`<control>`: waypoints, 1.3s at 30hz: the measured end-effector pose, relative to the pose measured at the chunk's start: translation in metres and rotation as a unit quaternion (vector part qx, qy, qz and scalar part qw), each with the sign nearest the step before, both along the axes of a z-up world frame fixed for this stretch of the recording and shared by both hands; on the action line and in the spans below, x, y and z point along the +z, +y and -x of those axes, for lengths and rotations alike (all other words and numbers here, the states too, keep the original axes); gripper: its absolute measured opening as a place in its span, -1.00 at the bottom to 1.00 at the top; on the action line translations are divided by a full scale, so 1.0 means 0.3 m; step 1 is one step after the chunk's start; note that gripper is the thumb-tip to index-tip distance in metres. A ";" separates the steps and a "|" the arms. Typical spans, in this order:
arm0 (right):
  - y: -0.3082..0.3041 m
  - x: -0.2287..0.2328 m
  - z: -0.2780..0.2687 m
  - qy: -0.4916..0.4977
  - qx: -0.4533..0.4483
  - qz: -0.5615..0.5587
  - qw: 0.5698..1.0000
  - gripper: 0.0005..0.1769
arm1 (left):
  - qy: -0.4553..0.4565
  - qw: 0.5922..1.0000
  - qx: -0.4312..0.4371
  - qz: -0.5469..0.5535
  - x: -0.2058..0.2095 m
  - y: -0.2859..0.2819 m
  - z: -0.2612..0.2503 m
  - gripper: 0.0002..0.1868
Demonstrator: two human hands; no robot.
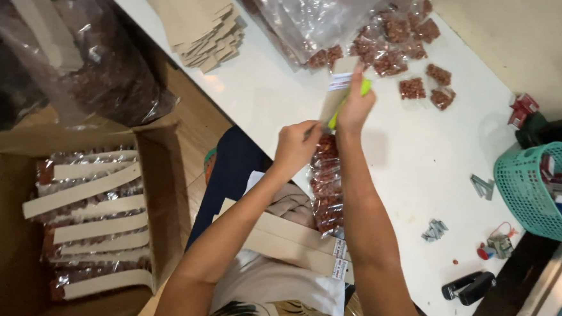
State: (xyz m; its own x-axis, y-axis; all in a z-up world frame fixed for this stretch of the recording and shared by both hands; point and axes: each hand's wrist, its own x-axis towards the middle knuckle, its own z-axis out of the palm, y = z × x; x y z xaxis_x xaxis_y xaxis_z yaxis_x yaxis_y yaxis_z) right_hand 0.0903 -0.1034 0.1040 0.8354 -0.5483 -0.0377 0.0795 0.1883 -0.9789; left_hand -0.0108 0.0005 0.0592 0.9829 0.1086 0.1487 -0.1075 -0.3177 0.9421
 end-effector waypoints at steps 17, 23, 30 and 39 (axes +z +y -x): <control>-0.721 -0.282 0.077 -0.016 0.112 0.731 0.672 -0.58 | 0.263 0.953 0.010 0.150 -0.219 0.035 -0.094 -0.63; -0.440 0.090 0.191 0.009 0.292 0.267 0.918 -0.75 | 0.224 0.910 0.016 0.348 -0.166 0.028 -0.081 -0.56; -0.231 0.045 0.128 0.107 0.382 0.197 0.896 -0.83 | 0.165 0.923 -0.052 0.343 -0.098 0.032 -0.063 -0.56; -0.201 0.103 0.122 0.088 0.268 0.158 0.946 -0.72 | 0.137 0.979 0.010 0.151 0.018 -0.013 -0.030 -0.66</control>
